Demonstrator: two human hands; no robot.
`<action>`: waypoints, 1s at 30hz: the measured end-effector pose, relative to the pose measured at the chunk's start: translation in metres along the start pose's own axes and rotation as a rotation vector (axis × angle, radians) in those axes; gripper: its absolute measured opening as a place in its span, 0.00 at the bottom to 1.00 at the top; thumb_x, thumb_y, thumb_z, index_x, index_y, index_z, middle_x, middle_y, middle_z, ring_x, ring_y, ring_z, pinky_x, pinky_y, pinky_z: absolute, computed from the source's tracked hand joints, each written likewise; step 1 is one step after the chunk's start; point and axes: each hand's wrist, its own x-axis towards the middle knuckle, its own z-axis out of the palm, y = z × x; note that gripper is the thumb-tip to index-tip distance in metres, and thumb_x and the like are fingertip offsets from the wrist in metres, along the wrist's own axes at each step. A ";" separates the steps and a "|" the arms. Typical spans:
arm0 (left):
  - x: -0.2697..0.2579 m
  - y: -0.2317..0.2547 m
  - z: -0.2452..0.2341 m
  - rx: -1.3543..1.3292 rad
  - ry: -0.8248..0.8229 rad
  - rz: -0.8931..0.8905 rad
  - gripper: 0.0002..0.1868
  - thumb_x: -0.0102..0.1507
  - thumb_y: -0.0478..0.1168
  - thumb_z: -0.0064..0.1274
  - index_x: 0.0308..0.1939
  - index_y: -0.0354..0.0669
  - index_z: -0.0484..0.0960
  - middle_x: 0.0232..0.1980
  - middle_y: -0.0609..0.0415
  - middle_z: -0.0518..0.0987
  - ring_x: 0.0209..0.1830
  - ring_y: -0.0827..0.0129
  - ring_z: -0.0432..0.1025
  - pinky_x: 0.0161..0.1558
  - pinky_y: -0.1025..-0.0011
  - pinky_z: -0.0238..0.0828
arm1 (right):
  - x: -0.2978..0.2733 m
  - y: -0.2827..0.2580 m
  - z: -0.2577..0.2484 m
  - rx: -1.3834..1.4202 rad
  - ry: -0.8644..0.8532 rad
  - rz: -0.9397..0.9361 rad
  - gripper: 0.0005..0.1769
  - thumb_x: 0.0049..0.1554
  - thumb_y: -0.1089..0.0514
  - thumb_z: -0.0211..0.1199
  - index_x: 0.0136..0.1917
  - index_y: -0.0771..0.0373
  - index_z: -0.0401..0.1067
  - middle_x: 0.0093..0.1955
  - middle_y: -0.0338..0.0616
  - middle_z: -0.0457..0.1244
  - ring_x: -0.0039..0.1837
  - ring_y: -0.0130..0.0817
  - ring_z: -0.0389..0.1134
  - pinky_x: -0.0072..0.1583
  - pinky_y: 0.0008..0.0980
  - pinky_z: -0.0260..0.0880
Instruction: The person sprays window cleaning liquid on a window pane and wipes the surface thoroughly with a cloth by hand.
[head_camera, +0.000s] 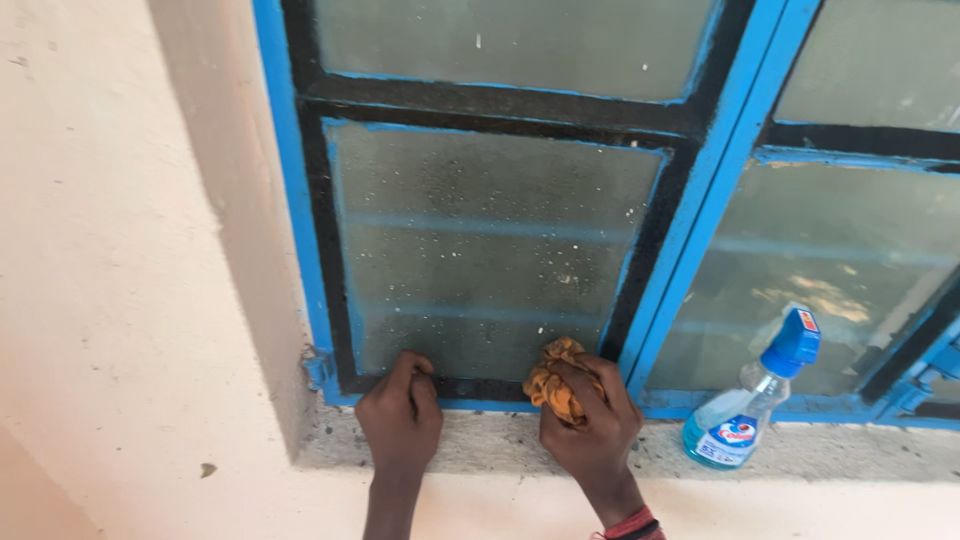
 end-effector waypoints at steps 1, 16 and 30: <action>-0.001 0.001 0.000 -0.014 0.009 -0.006 0.09 0.60 0.29 0.43 0.32 0.40 0.80 0.20 0.52 0.78 0.16 0.66 0.75 0.21 0.67 0.68 | 0.001 -0.001 0.000 -0.029 0.053 0.021 0.24 0.40 0.67 0.69 0.53 0.62 0.76 0.58 0.47 0.65 0.54 0.42 0.75 0.53 0.32 0.79; 0.001 0.006 -0.004 -0.031 0.046 -0.058 0.11 0.62 0.27 0.40 0.32 0.37 0.79 0.20 0.53 0.79 0.17 0.70 0.76 0.22 0.71 0.69 | -0.001 0.002 0.004 -0.011 -0.103 -0.062 0.21 0.37 0.62 0.72 0.47 0.61 0.77 0.55 0.47 0.67 0.49 0.40 0.74 0.48 0.34 0.78; 0.001 0.003 -0.001 -0.001 0.039 -0.048 0.12 0.62 0.27 0.40 0.32 0.38 0.80 0.20 0.54 0.79 0.17 0.71 0.76 0.22 0.72 0.68 | 0.007 -0.002 0.006 0.042 0.087 -0.144 0.18 0.46 0.66 0.71 0.51 0.60 0.77 0.59 0.40 0.66 0.58 0.36 0.73 0.56 0.32 0.80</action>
